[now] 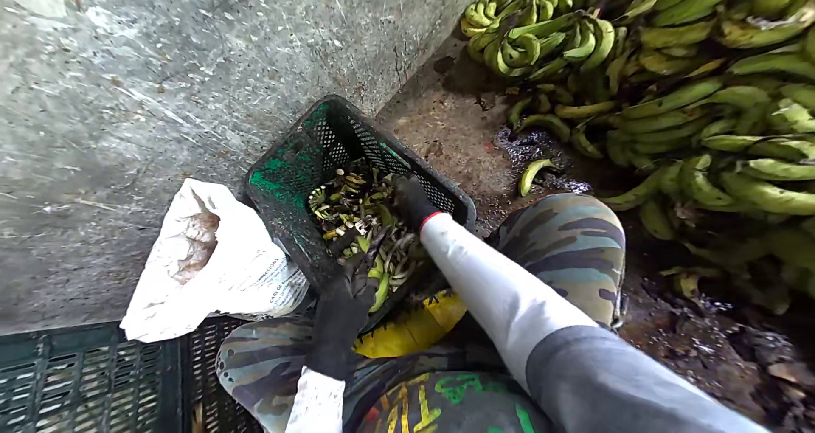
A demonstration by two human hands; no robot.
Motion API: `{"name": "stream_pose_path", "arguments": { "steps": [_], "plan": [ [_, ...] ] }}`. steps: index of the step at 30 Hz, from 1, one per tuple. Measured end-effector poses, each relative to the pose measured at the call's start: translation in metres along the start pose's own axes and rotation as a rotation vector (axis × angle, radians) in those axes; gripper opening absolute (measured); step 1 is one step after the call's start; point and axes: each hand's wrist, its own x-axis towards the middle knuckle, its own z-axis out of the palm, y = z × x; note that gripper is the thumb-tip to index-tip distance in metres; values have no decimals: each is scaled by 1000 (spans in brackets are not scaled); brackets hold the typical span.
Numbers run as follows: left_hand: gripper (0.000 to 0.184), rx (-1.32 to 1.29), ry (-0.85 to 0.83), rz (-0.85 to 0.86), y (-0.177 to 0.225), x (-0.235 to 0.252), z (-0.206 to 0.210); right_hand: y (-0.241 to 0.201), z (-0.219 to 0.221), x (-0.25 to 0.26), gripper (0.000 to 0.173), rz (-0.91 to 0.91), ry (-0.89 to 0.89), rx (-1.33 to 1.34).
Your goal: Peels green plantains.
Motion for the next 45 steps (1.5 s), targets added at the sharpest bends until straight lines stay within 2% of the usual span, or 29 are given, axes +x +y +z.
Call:
{"name": "stream_pose_path", "arguments": {
  "steps": [2, 5, 6, 8, 10, 12, 14, 16, 17, 19, 21, 24, 26, 29, 31, 35, 37, 40, 42, 43, 45],
  "plan": [
    [61, -107, 46, -27, -9, -7, -6, -4, -14, 12, 53, 4, -26, -30],
    [61, -151, 108, 26, -13, -4, -15, -2, -21, 13, 60, -117, -178, -476],
    [61, -151, 123, 57, -12, -2, -20, 2, -20, 10, 64, -144, -225, -530],
    [61, -169, 147, 110, -11, 0, -26, 13, -15, -3, 61, -97, -413, -379],
    [61, -210, 184, 192, -10, 0, -30, 31, -8, -20, 57, 31, -698, -16],
    [62, -266, 198, 282, -11, -1, -35, 43, 2, -29, 61, 129, -880, 232],
    [62, -388, 191, 328, -14, -5, -37, 42, 7, -34, 58, 137, -995, 334],
    [66, -463, 190, 342, -18, -7, -36, 29, 7, -42, 45, 82, -1051, 352],
    [68, -477, 196, 336, -19, -8, -35, 23, 10, -46, 37, 75, -1026, 328],
    [68, -492, 228, 307, -19, -10, -34, 11, 18, -51, 32, 36, -959, 256],
    [68, -495, 250, 276, -18, -11, -31, -1, 24, -59, 33, -52, -757, 204],
    [68, -440, 247, 188, -15, -11, -29, -20, 22, -56, 51, -188, -469, 94],
    [66, -317, 210, 134, -12, -11, -29, -37, 14, -47, 50, -285, -372, 9],
    [60, -259, 173, 144, 5, -12, -28, -59, 1, -35, 47, -343, -297, -55],
    [61, -273, 168, 161, 12, -14, -28, -68, -9, -25, 46, -365, -213, -42],
    [61, -416, 154, 180, 12, -31, -39, -94, -64, 7, 54, -371, 142, 192],
    [59, -439, 140, 176, 12, -19, -38, -107, -81, 3, 50, -453, 134, 268],
    [69, -165, 111, 155, 20, 16, -40, -115, -74, -25, 50, -629, 3, 293],
    [70, -70, 118, 144, 23, 32, -38, -115, -62, -44, 49, -726, -41, 272],
    [65, -101, 135, 152, 25, 34, -36, -112, -57, -50, 48, -799, -53, 262],
    [47, -326, 206, 245, 25, 36, -21, -103, -47, -54, 49, -957, -102, 281]
  ]
}}
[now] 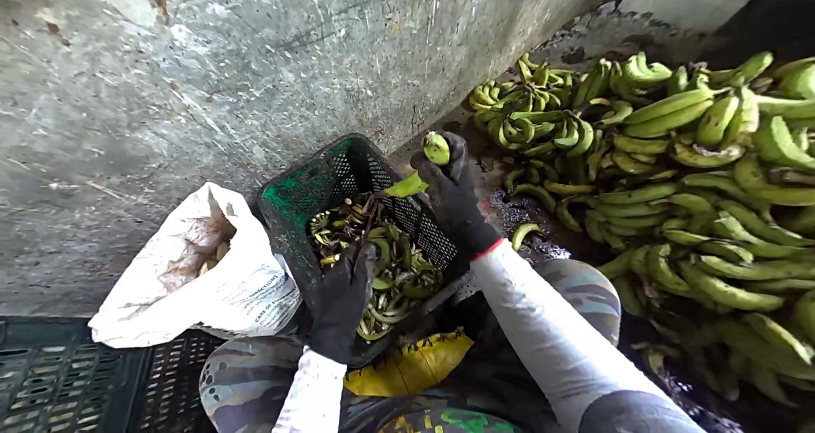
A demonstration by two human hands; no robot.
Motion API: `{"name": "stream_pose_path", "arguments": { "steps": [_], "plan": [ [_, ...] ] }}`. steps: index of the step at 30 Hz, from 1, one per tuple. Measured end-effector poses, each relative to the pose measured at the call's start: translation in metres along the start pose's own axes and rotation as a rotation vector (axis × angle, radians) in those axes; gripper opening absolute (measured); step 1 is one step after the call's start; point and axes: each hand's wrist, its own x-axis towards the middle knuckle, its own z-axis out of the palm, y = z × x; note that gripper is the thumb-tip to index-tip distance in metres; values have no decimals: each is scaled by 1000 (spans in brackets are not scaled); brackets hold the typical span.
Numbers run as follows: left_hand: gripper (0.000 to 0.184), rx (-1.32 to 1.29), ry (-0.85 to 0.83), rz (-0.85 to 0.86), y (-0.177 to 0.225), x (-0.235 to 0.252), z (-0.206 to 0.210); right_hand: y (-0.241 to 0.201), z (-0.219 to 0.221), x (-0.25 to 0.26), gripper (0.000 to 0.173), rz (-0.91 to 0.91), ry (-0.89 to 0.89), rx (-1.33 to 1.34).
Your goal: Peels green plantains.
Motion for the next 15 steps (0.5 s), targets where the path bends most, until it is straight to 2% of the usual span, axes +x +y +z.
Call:
{"name": "stream_pose_path", "arguments": {
  "steps": [3, 6, 11, 15],
  "plan": [
    [41, -356, 31, 107, 0, -8, 19, 5, 10, -9, 47, -189, -9, 80],
    [39, -478, 18, 154, 4, -13, 25, 2, 15, -12, 48, -279, -11, -1],
    [41, -502, 72, 143, 11, -13, 25, -2, 23, -27, 49, -291, -49, -152],
    [43, -366, 103, 15, 28, -17, 17, 1, 29, -41, 51, -330, -84, -264]
  ]
}}
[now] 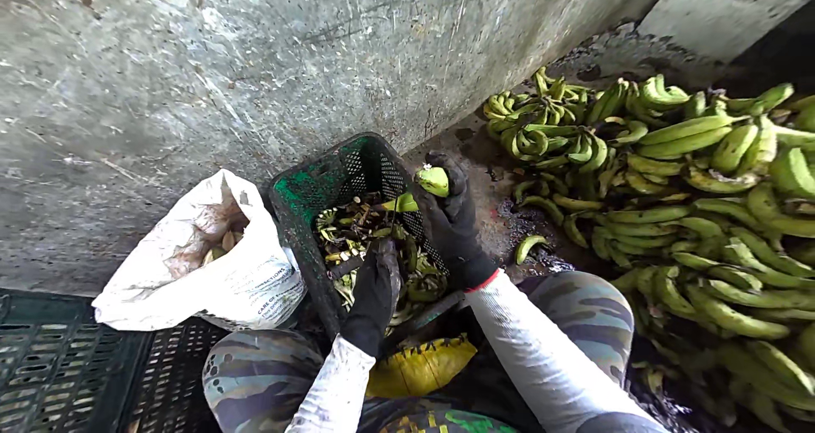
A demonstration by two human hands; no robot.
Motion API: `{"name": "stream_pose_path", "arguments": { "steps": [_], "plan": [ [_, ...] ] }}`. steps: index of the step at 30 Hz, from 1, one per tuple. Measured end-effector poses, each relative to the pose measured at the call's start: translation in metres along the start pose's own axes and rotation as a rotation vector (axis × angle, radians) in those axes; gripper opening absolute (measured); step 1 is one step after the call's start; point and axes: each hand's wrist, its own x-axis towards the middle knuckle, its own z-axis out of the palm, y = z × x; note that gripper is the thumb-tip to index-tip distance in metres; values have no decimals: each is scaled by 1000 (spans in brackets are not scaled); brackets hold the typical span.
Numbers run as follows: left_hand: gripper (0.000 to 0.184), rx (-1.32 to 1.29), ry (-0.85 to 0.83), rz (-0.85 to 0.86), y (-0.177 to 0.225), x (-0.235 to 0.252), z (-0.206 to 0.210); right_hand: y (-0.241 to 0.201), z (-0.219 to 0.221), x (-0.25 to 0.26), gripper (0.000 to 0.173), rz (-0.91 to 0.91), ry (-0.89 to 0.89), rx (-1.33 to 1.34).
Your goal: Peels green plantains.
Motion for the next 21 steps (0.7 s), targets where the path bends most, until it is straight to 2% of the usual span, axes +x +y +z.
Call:
{"name": "stream_pose_path", "arguments": {
  "steps": [3, 6, 9, 11, 13, 16, 19, 21],
  "plan": [
    [44, 78, 18, -23, 3, 0, 0, 2, 6, -4, 49, -35, -14, -24],
    [43, 30, 21, -17, -7, 1, 1, -3, 9, -7, 49, -5, -17, -5],
    [41, -96, -31, -132, -47, 5, 5, -21, 7, 2, 46, 106, 31, 176],
    [42, -117, -57, -202, -70, 3, 5, -33, 0, 23, 51, 238, 22, 317],
    [39, -188, -88, -150, -72, -2, 2, -25, -4, 44, 55, 401, 61, 483],
    [40, -395, -217, 17, -54, -1, -3, -1, -12, 53, 35, 492, 43, 755],
    [37, -435, -286, 138, -33, -9, -2, -3, -12, 43, 25, 546, 26, 719],
    [36, -422, -302, 140, -29, -13, 2, 5, -6, 44, 24, 511, 74, 724]
  ]
}}
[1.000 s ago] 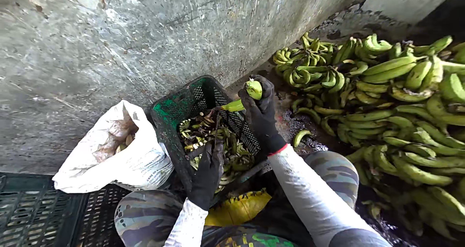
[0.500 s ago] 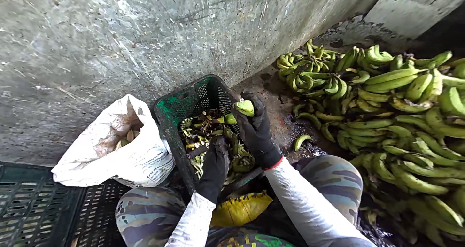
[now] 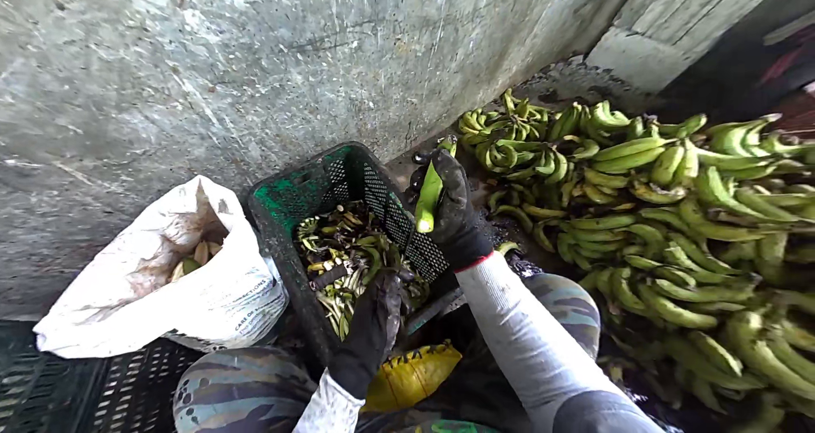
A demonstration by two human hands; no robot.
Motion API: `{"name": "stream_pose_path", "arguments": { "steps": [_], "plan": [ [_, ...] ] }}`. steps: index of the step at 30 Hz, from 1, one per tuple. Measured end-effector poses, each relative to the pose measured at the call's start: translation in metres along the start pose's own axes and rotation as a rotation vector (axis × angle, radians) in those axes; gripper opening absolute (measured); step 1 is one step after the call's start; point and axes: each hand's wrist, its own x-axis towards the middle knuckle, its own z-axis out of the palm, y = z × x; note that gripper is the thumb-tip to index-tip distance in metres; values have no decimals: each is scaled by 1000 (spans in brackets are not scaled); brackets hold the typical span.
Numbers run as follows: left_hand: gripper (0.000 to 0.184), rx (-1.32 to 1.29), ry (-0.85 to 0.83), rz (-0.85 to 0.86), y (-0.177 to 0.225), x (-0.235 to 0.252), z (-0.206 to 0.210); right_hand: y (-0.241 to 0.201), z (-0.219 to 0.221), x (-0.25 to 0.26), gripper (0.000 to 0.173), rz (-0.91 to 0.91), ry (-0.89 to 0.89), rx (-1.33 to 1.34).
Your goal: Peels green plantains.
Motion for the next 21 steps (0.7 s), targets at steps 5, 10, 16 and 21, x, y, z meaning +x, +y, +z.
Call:
{"name": "stream_pose_path", "arguments": {
  "steps": [5, 10, 16, 21],
  "plan": [
    [33, 54, 7, -18, 0, -1, 3, 3, 4, -17, 29, -5, 43, -119],
    [34, 111, -4, -27, -1, -1, -1, 14, 6, -7, 25, -79, 37, -31],
    [38, 247, 68, -53, -7, 2, -2, 18, 19, -39, 35, 144, 88, -20],
    [41, 388, 156, -47, -20, 8, -10, 38, 27, -55, 32, 275, -42, 124]
  ]
}}
